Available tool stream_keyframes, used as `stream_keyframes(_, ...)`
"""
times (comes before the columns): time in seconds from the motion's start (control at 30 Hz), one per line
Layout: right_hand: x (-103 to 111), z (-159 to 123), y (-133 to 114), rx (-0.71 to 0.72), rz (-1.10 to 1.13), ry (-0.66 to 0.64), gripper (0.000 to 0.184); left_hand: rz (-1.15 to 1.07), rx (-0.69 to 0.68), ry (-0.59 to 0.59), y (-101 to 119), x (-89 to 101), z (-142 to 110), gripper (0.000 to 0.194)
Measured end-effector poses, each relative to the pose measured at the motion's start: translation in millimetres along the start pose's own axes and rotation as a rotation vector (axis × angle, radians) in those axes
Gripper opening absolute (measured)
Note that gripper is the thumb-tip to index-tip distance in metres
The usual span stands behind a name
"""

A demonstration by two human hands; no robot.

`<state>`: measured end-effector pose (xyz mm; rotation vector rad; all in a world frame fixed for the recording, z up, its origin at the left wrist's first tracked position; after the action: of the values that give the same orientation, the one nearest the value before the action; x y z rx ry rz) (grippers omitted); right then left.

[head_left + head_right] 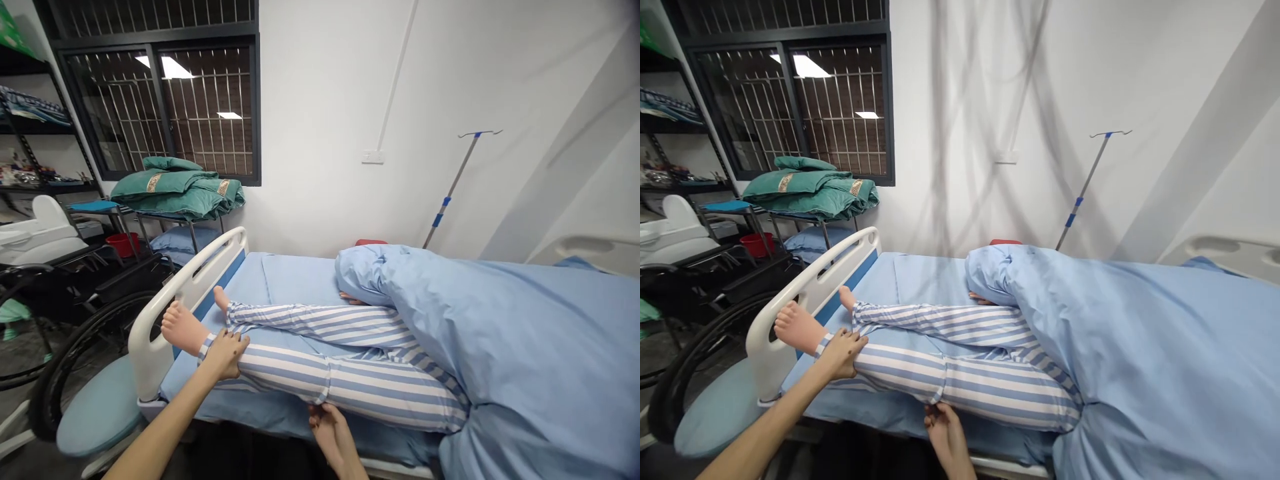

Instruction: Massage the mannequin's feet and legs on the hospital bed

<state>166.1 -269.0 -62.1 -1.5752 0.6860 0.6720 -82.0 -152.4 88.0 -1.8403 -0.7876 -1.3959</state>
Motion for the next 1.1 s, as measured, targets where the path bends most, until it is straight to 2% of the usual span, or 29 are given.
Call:
stream_keyframes(0.2, -2.4, -9.3, -16.1, -0.013, 0.038, 0.038, 0.021, -0.080, 0.048, 0.014, -0.7, -19.3, 1.8, 0.057)
stream_keyframes(0.33, -20.1, -19.6, -48.3, -0.021, 0.107, -0.012, 0.019, -0.218, 0.021, 0.075, 6.1, -19.6, 9.9, 0.062)
stream_keyframes(0.5, -53.8, -29.6, -115.0, 0.028, 0.138, -0.118, 0.022, -0.475, -0.012, 0.156, 38.4, -16.7, 39.5, 0.065)
stream_keyframes(0.6, -64.3, -30.9, -142.0, 0.024, 0.138, -0.178, 0.023, -0.622, -0.018, 0.173, 68.1, -23.8, 59.6, 0.069)
stream_keyframes(0.7, -64.0, -30.7, -149.0, 0.004, 0.116, -0.222, 0.024, -0.720, 0.003, 0.150, 95.6, -40.7, 71.7, 0.064)
stream_keyframes(0.8, -60.8, -30.7, -146.3, 0.007, 0.078, -0.244, 0.024, -0.755, 0.102, 0.202, 108.7, -56.1, 74.3, 0.058)
stream_keyframes(0.9, -58.8, -31.2, -144.1, 0.002, 0.028, -0.219, 0.022, -0.761, 0.092, 0.236, 110.7, -61.6, 74.6, 0.058)
stream_keyframes(1.1, -54.7, -31.6, -142.0, -0.004, 0.007, -0.201, 0.016, -0.661, -0.003, 0.180, 98.8, -55.0, 72.4, 0.057)
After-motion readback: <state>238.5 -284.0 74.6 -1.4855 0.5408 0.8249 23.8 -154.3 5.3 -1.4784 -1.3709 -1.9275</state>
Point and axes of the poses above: each hand's wrist, its own z-axis towards the middle knuckle, its own x-axis out of the back of the hand, y = z × x, the point moved 3 cm from there along z, towards the middle knuckle, and after that the axes turned 13 degrees about -y, right-handed, at the moved point
